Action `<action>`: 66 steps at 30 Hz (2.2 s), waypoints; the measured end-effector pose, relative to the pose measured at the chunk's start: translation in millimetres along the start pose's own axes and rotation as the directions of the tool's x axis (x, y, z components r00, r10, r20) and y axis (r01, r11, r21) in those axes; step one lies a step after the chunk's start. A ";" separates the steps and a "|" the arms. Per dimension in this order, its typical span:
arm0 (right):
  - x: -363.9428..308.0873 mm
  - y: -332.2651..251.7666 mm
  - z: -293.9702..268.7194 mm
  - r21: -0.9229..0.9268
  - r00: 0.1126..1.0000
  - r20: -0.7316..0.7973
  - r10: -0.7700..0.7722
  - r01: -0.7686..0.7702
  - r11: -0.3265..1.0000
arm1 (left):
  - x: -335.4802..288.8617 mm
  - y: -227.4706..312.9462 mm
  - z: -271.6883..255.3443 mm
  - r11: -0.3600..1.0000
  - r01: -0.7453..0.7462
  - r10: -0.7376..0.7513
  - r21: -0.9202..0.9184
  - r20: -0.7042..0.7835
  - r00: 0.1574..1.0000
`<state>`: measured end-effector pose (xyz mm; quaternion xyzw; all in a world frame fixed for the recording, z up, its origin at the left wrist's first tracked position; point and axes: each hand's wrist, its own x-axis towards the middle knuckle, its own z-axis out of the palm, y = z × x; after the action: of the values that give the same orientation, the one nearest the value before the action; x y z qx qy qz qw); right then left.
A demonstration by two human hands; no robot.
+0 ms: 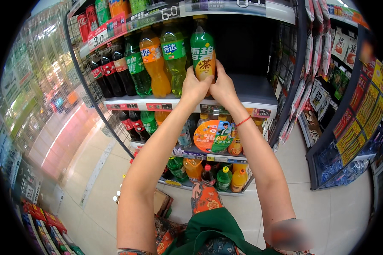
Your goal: The person sits on the floor and restocks a beverage shelf by taking various plastic bottles of soda and tea from a cardboard box. They place the bottles on the shelf, arranging them by type and color, and occasionally adjust the bottles to align them properly.
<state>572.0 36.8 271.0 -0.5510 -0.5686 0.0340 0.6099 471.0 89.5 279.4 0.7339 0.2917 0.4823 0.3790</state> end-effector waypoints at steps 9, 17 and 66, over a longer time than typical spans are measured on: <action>3.3 10.1 1.7 -0.097 0.998 0.051 -0.020 0.025 0.995 | -1.8 3.1 0.9 0.983 -0.006 0.023 0.183 -0.088 0.996; 3.5 8.6 3.3 -0.224 0.995 0.087 0.039 -0.018 0.975 | -9.0 4.9 3.6 0.967 -0.034 0.076 0.253 -0.160 0.984; -193.8 -56.9 144.4 0.052 0.851 0.473 -0.226 0.229 0.972 | -237.0 -96.7 -141.6 0.985 0.170 -0.170 -0.021 -0.251 0.953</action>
<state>365.1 -23.4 147.6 -0.4563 -0.7621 0.0944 0.4495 247.0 -7.2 118.0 0.6390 0.3998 0.5370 0.3788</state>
